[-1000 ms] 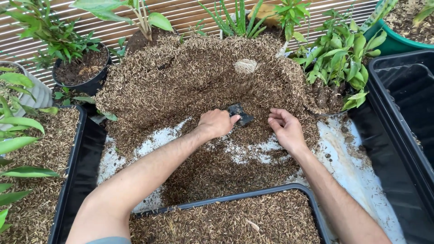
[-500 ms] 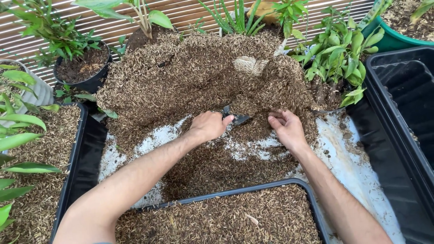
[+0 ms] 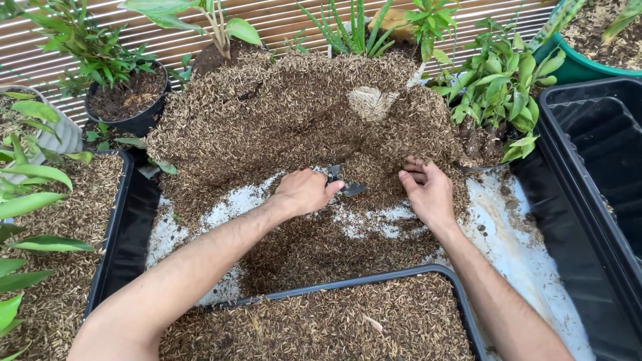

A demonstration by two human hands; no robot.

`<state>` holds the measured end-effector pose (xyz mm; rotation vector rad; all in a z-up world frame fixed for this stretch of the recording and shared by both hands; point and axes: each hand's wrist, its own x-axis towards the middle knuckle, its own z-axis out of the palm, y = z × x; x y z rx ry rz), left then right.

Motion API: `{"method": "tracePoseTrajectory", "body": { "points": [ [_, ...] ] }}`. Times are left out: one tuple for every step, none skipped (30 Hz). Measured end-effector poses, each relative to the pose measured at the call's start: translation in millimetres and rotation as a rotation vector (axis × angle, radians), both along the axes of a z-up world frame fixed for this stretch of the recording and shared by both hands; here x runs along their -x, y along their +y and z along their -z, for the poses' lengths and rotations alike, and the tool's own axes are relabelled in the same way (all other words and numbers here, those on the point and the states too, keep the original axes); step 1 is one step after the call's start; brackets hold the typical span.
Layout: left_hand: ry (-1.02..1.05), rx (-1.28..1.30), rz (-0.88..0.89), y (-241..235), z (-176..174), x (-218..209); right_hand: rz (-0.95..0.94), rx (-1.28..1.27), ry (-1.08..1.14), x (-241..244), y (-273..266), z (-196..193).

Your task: The person uses a small trowel to scoop soil from a large pile and transfer it into a black rectangular tray. They repeatedly fill the tray and then use their hands to spread and level the soil evenly across the surface.

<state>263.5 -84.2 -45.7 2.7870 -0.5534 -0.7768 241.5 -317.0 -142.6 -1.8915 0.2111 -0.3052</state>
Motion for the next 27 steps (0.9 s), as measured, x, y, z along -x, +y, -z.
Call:
{"method": "tracePoseTrajectory", "body": {
  "points": [
    [0.003,-0.001,-0.002,3,-1,2,-0.002,-0.001,0.003,1,1,-5],
    [0.009,0.005,-0.006,6,-1,4,-0.012,-0.009,-0.016,3,3,-10],
    [0.014,0.011,-0.009,9,-2,7,-0.022,-0.018,-0.036,6,4,-14],
    [0.017,0.011,-0.011,11,2,7,-0.024,-0.018,-0.033,6,4,-15],
    [0.015,0.0,-0.006,14,5,8,-0.048,-0.036,0.002,6,4,-16],
    [0.006,-0.009,-0.003,16,7,7,-0.073,-0.053,0.03,4,3,-19],
    [0.002,-0.007,-0.006,15,4,10,-0.077,-0.05,0.025,6,5,-21],
    [0.01,0.011,-0.031,15,0,12,-0.075,-0.063,0.032,7,6,-24],
    [0.019,0.028,-0.056,13,-3,14,-0.073,-0.076,0.039,8,7,-26],
    [0.014,0.031,-0.055,12,0,12,-0.073,-0.074,0.033,8,7,-26],
    [0.017,0.036,-0.059,10,2,10,-0.071,-0.063,0.032,8,6,-27],
    [0.021,0.041,-0.064,8,5,9,-0.069,-0.053,0.032,8,6,-27],
    [0.017,0.043,-0.063,6,7,7,-0.068,-0.051,0.027,9,7,-30],
    [0.022,0.057,-0.063,3,10,5,-0.057,-0.05,0.029,11,9,-33],
    [0.028,0.071,-0.064,1,12,3,-0.045,-0.05,0.031,12,10,-36],
    [0.025,0.073,-0.063,-2,5,5,-0.044,-0.049,0.028,10,8,-35],
    [0.014,0.071,-0.07,-5,-3,6,-0.055,-0.013,0.025,8,5,-35],
    [0.007,0.066,-0.076,-7,-10,9,-0.065,0.02,0.026,7,3,-33],
    [0.008,0.065,-0.074,-7,-12,9,-0.063,0.019,0.026,5,2,-35],
    [0.0,0.072,-0.075,-5,-15,11,-0.078,0.016,0.033,5,2,-36],
    [-0.008,0.08,-0.077,-4,-17,12,-0.092,0.013,0.039,5,2,-38],
    [-0.004,0.076,-0.075,-3,-22,15,-0.091,0.009,0.043,4,2,-39],
    [-0.003,0.081,-0.093,-1,-27,19,-0.111,0.014,0.038,4,2,-40],
    [0.003,0.087,-0.112,0,-30,24,-0.132,0.02,0.037,6,2,-41],
    [0.012,0.085,-0.111,1,-36,25,-0.13,0.018,0.046,5,3,-46],
    [-0.003,0.087,-0.108,2,-39,29,-0.155,0.013,0.025,7,3,-50],
    [-0.018,0.089,-0.105,3,-42,33,-0.18,0.007,0.004,9,3,-53]
  ]
}}
